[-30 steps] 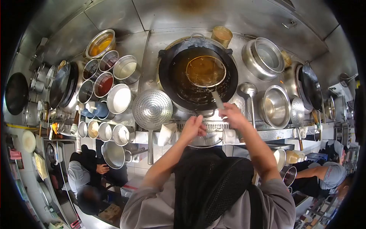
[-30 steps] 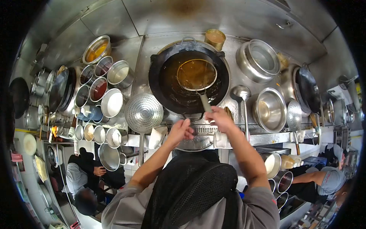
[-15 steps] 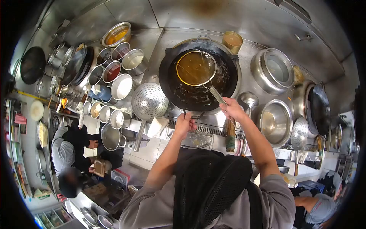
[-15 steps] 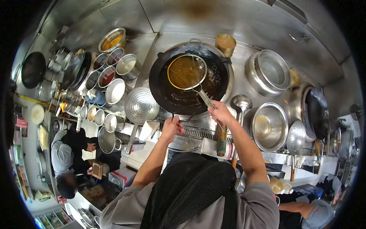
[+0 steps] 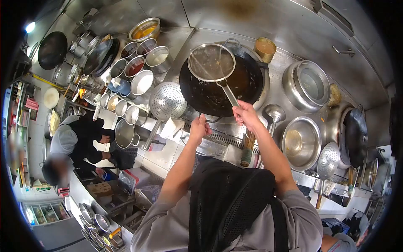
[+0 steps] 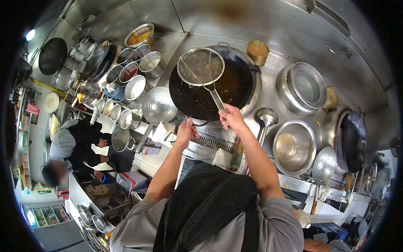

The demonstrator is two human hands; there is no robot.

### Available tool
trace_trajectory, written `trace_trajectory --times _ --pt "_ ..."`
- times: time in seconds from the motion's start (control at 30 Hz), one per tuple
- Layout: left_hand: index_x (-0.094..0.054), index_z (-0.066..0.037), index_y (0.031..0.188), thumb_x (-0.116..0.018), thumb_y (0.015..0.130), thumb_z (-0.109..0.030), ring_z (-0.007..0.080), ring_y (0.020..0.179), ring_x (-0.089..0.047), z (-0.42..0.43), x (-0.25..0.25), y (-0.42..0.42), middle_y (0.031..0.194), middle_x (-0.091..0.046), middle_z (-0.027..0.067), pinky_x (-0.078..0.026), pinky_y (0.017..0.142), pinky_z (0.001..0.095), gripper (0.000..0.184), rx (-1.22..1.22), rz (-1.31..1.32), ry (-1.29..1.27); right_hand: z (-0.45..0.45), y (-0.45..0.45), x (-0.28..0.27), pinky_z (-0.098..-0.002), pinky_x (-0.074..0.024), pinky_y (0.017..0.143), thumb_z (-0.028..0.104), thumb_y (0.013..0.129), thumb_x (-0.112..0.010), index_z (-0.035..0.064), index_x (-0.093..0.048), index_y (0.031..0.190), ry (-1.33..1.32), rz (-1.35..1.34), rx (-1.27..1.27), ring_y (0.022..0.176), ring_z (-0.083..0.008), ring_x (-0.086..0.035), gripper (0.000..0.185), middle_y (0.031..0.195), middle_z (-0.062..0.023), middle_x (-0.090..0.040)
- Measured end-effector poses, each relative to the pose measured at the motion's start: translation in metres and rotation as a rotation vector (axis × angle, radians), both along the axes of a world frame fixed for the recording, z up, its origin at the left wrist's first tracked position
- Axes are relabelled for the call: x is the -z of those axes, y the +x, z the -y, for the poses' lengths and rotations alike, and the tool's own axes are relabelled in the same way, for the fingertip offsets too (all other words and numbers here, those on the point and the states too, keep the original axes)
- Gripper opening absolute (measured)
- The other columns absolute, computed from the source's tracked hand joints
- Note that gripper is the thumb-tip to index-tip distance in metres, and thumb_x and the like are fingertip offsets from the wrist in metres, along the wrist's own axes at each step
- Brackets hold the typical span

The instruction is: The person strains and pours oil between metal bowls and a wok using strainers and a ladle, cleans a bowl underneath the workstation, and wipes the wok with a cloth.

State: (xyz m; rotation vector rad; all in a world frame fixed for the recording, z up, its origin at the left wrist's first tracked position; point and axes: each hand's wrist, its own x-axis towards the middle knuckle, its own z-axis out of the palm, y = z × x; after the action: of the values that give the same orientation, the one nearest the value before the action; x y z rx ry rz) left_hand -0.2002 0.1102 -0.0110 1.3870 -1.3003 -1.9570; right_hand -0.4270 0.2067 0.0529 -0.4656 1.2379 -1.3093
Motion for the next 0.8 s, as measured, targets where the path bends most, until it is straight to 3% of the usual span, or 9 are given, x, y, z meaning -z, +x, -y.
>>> trace_trajectory --times 0.23,0.4,0.53,0.57,0.67,0.7,0.8 --pt "-0.048 -0.005 0.103 -0.044 0.105 -0.044 0.0158 0.051 -0.059 0.003 0.003 -0.002 0.072 -0.055 0.0036 -0.050 0.047 0.0313 0.039 -0.001 -0.016 0.007 -0.021 -0.011 -0.036 -0.0246 -0.0331 0.039 0.013 0.097 -0.059 0.0081 -0.056 0.094 -0.047 -0.047 0.082 0.045 -0.0055 -0.039 0.007 0.065 0.0012 -0.050" --pt "-0.049 -0.005 0.103 -0.046 0.104 -0.048 0.0154 0.051 -0.059 -0.002 -0.003 0.000 0.071 -0.055 0.0037 -0.051 0.047 0.0309 0.042 0.020 0.051 -0.034 -0.044 -0.029 -0.034 -0.0232 -0.0345 0.039 0.013 0.096 -0.061 0.0047 -0.057 0.105 -0.054 -0.176 0.152 0.045 -0.0054 -0.041 0.012 0.065 0.0019 -0.051" --pt "-0.049 0.000 0.105 -0.052 0.102 -0.047 0.0216 0.048 -0.059 -0.013 -0.012 0.003 0.069 -0.056 0.0066 -0.051 0.049 0.0356 0.047 -0.002 0.336 -0.467 -0.071 -0.045 -0.034 -0.0254 -0.0373 0.040 0.014 0.097 -0.059 0.0012 -0.055 0.130 0.038 -0.365 0.236 0.048 -0.0066 -0.045 0.036 0.066 0.0011 -0.052" --pt "-0.049 0.002 0.108 -0.062 0.098 -0.037 0.0274 0.059 -0.062 -0.009 0.012 0.009 0.078 -0.058 0.0115 -0.052 0.061 0.0396 0.043 0.002 0.479 -0.714 -0.077 -0.049 -0.035 -0.0265 -0.0393 0.042 0.014 0.096 -0.059 0.0004 -0.054 0.135 0.069 -0.408 0.260 0.049 -0.0074 -0.047 0.041 0.066 0.0002 -0.054" --pt "-0.052 0.000 0.109 -0.071 0.091 -0.024 0.0397 0.088 -0.060 -0.022 -0.033 0.014 0.093 -0.059 0.0195 -0.047 0.078 0.0486 0.036 0.012 0.338 -1.089 -0.089 -0.066 -0.039 -0.0343 -0.0495 0.054 0.016 0.094 -0.062 -0.0008 -0.050 0.141 0.258 -0.992 0.223 0.058 -0.0167 -0.061 0.051 0.074 -0.0099 -0.066" --pt "-0.055 -0.003 0.108 -0.075 0.086 -0.017 0.0389 0.093 -0.057 -0.021 -0.028 0.014 0.102 -0.056 0.0180 -0.046 0.081 0.0485 0.033 0.046 0.346 -1.097 -0.093 -0.077 -0.033 -0.0442 -0.0536 0.074 0.016 0.092 -0.062 -0.0024 -0.052 0.136 0.282 -1.259 0.200 0.078 -0.0342 -0.071 0.049 0.090 -0.0243 -0.071" --pt "-0.057 -0.005 0.105 -0.075 0.086 -0.015 0.0386 0.095 -0.056 -0.023 -0.033 0.012 0.101 -0.056 0.0165 -0.046 0.083 0.0479 0.028 0.112 0.289 -1.164 -0.097 -0.095 -0.032 -0.0499 -0.0507 0.085 0.015 0.092 -0.059 -0.0021 -0.053 0.134 0.308 -1.451 0.087 0.093 -0.0464 -0.066 0.046 0.100 -0.0314 -0.067"
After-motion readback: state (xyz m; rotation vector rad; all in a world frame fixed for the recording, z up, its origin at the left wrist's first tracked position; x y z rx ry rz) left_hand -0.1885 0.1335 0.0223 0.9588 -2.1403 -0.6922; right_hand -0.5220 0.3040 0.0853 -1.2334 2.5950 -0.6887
